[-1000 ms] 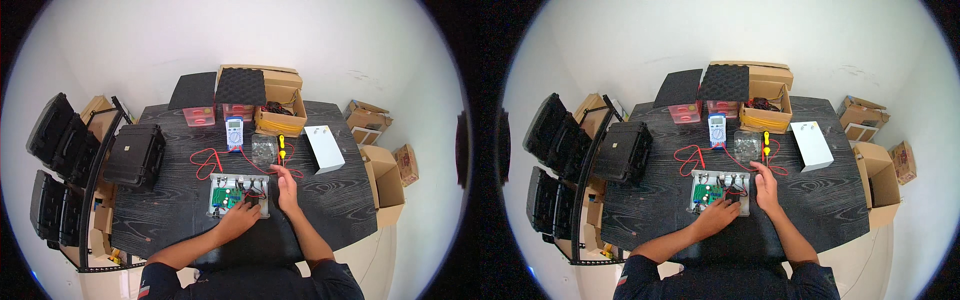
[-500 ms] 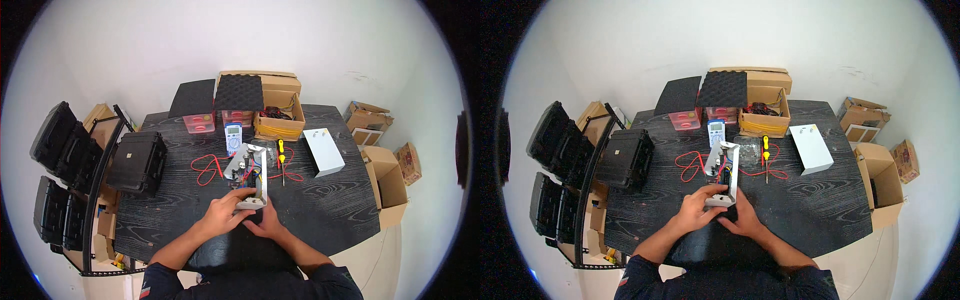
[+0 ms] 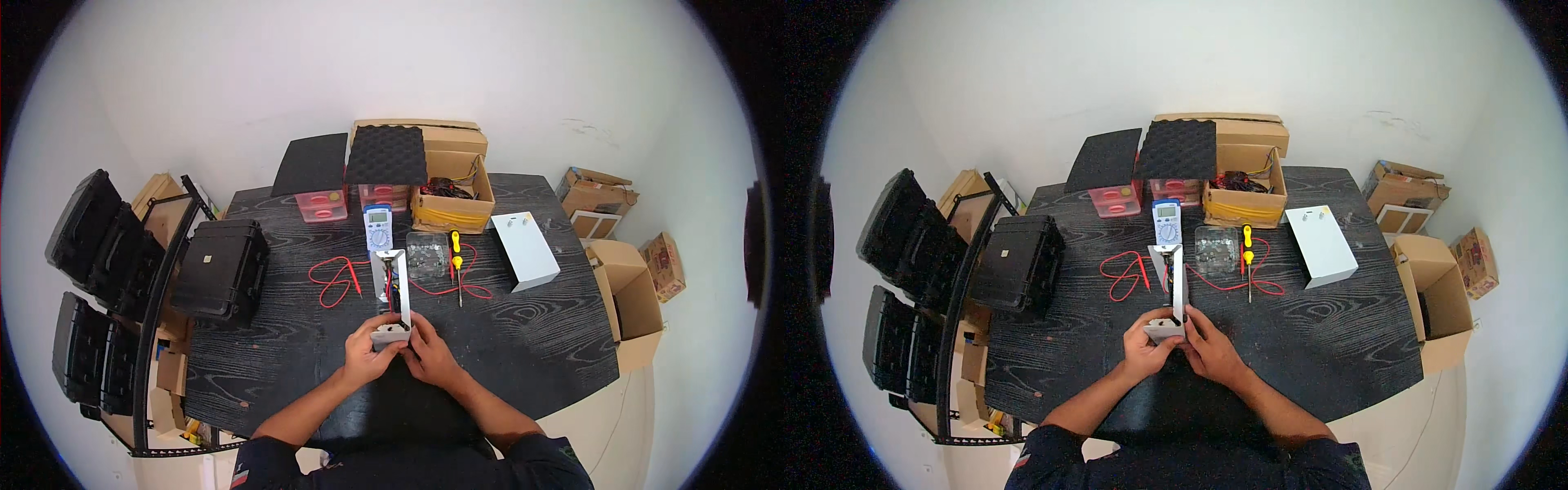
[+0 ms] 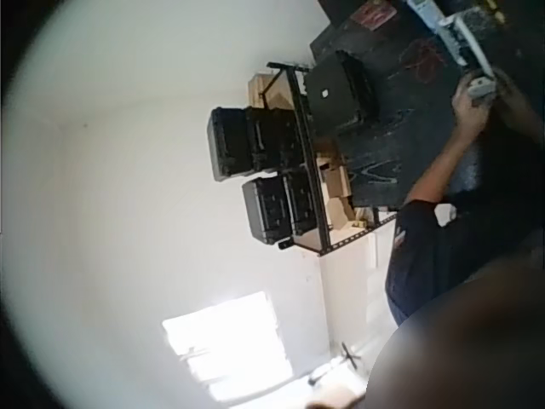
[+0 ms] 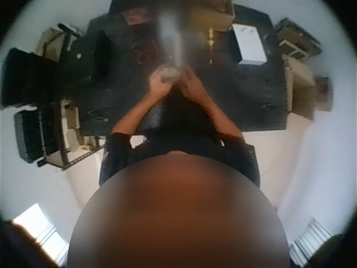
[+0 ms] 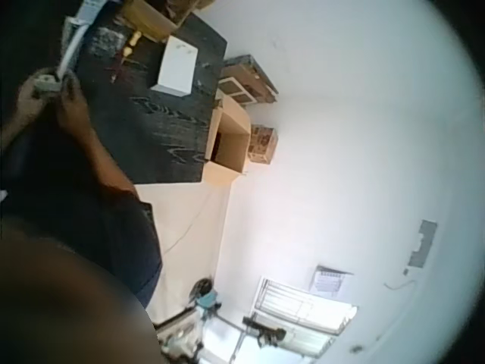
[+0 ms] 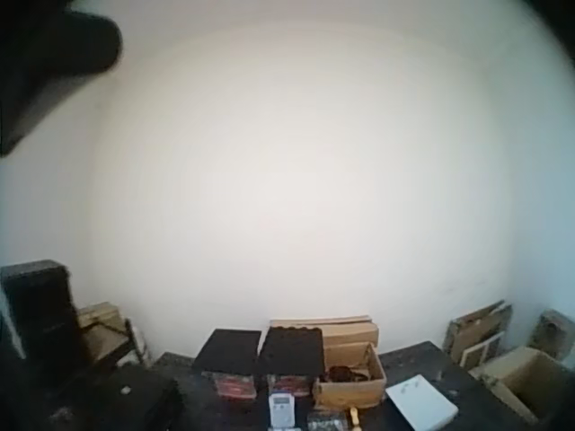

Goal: The person assembles an electronic device inside a white metal enclosure. They connect wires to a green circuit board, secure components with a screwdriver, and use a multimeter to test the connections. The person handles the enclosure, circuit board, and various wires throughout the process.

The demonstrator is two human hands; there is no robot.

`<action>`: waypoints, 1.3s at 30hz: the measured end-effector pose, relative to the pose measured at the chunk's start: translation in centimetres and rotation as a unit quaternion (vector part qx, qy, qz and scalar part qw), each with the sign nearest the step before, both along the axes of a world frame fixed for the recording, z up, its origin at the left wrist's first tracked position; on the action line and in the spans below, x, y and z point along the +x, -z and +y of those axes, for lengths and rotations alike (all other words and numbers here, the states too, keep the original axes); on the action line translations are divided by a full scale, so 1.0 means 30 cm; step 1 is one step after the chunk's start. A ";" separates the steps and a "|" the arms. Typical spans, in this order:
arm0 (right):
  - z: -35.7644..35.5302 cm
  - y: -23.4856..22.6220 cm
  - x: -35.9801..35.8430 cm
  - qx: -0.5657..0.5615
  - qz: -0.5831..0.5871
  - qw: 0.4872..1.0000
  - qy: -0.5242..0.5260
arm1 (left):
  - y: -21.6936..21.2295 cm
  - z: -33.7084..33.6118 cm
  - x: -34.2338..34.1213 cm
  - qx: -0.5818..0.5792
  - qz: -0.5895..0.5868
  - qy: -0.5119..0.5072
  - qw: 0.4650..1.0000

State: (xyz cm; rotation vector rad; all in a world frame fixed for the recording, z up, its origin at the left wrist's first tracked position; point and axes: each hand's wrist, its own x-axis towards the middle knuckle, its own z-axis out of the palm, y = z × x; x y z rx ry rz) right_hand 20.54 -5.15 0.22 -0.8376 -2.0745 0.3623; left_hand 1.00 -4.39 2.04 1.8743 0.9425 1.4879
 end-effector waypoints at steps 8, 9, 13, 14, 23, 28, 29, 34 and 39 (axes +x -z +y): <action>-0.001 0.006 0.006 0.010 0.006 1.000 0.004 | 0.002 -0.001 -0.003 0.028 0.007 -0.020 0.999; 0.001 0.007 0.006 0.017 0.006 1.000 0.005 | 0.002 0.010 -0.008 0.045 -0.014 -0.005 0.999; 0.003 0.000 0.008 -0.001 -0.003 1.000 0.008 | -0.043 0.048 -0.022 0.026 -0.078 0.030 0.996; 0.001 -0.004 0.009 -0.017 -0.007 1.000 0.010 | -0.080 0.048 -0.018 -0.001 -0.090 0.034 0.995; 0.005 -0.007 0.010 0.018 0.002 1.000 0.002 | -0.241 0.027 -0.015 -0.024 -0.004 0.065 0.998; 0.006 -0.005 0.012 0.017 0.002 1.000 0.003 | -0.232 0.046 -0.032 0.020 0.075 0.061 0.995; 0.006 -0.004 0.014 0.021 0.003 1.000 0.005 | -0.238 0.042 -0.027 0.011 0.066 0.064 0.996; 0.001 -0.065 0.027 -0.014 0.031 0.999 -0.007 | -0.231 0.043 -0.027 0.000 0.036 0.081 0.996; 0.144 -0.143 0.110 -0.021 0.055 0.997 0.046 | -0.223 0.044 -0.028 0.012 0.053 0.075 0.996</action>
